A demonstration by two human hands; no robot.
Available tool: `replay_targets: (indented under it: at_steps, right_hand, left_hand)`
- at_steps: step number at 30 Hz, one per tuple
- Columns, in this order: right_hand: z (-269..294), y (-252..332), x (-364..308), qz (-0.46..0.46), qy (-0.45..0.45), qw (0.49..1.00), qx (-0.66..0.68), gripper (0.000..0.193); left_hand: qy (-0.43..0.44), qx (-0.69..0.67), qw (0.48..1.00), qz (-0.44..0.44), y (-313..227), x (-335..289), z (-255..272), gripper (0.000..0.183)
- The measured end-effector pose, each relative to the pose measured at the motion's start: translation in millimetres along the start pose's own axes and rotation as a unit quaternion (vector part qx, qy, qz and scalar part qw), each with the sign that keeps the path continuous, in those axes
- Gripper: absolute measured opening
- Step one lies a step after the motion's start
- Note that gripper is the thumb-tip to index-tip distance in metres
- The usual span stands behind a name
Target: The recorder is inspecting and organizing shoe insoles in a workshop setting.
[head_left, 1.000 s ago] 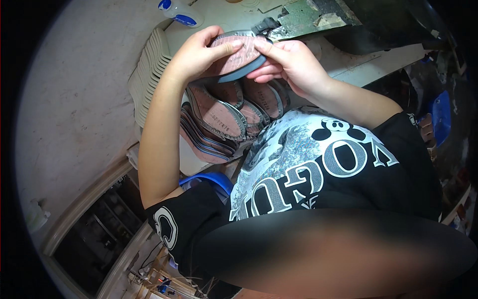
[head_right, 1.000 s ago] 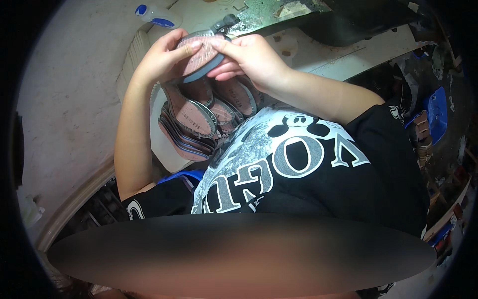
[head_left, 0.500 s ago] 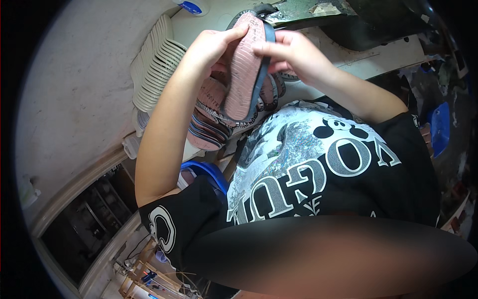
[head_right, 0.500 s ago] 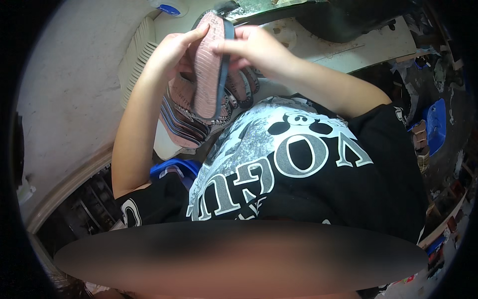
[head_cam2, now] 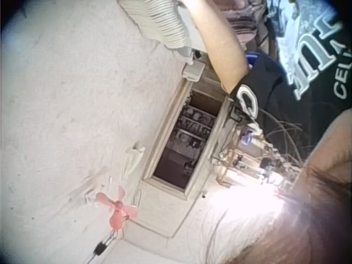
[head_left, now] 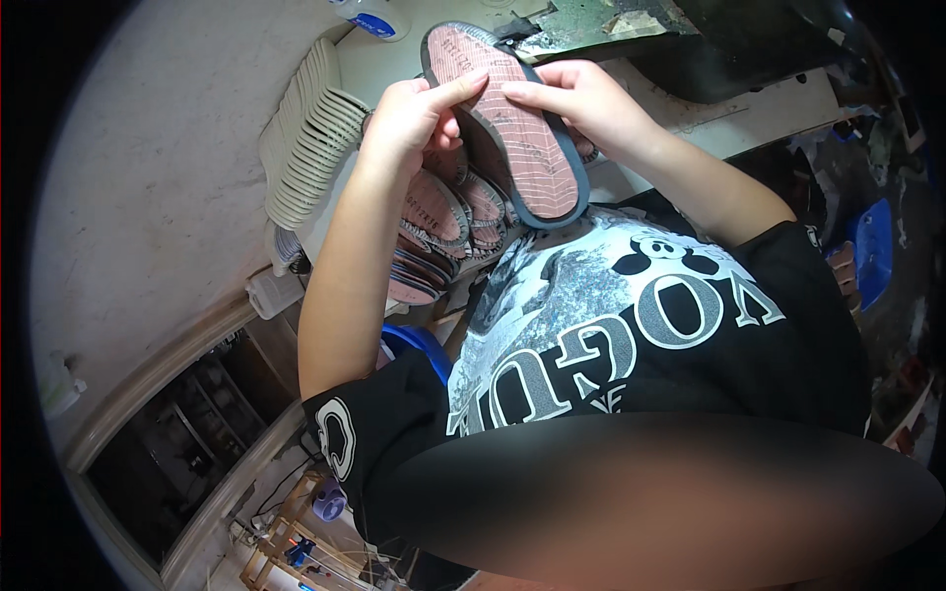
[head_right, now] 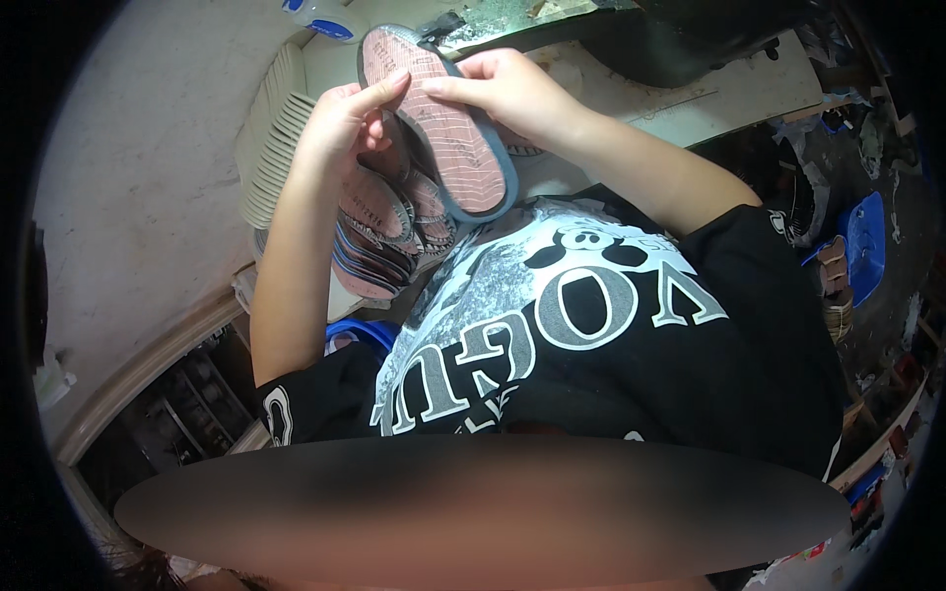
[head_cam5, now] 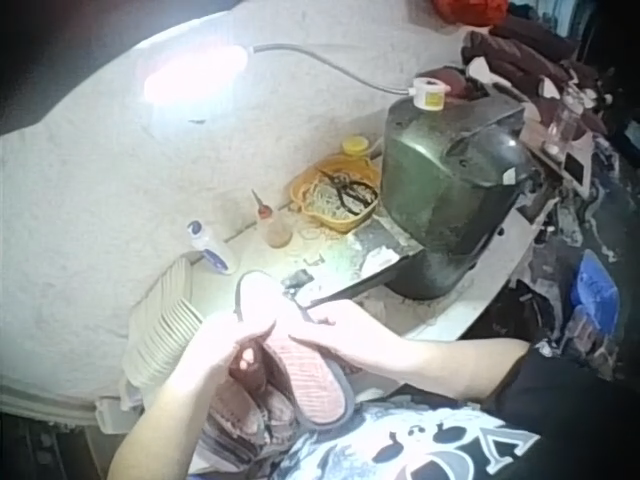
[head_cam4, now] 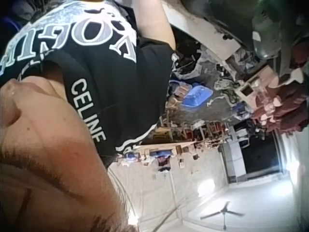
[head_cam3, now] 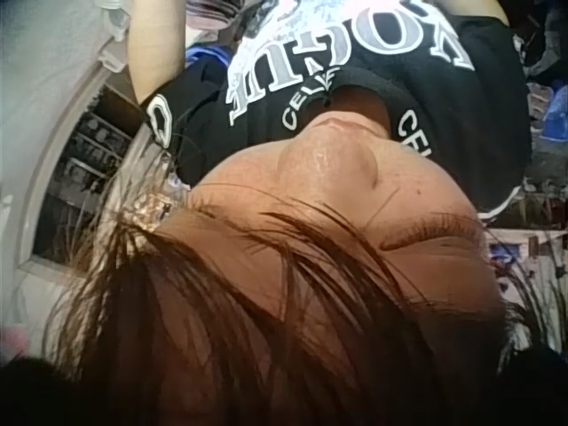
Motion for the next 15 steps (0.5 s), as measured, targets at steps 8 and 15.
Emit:
replay_targets:
  at_steps: [8, 15]
  right_hand:
    - [-23.0, -40.5, -50.1, -0.134, 0.15, 0.976, 0.086, 0.031]
    - [-35.6, -17.5, -30.1, -0.078, 0.063, 0.966, 0.238, 0.03]
  left_hand:
    - [-0.058, -0.065, 0.996, -0.014, 0.5, 11.4, 5.4, 0.042]
    - [-0.011, 0.051, 0.999, 0.01, -22.5, 46.1, 28.9, 0.05]
Point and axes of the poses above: each hand's wrist, its own x-axis towards the middle knuckle, its own z-axis out of the back of the hand, y = z × x, the point moved 4 cm from there along x, towards the middle knuckle, and after that the axes turned 1 degree about -y, right-handed, at the moved point
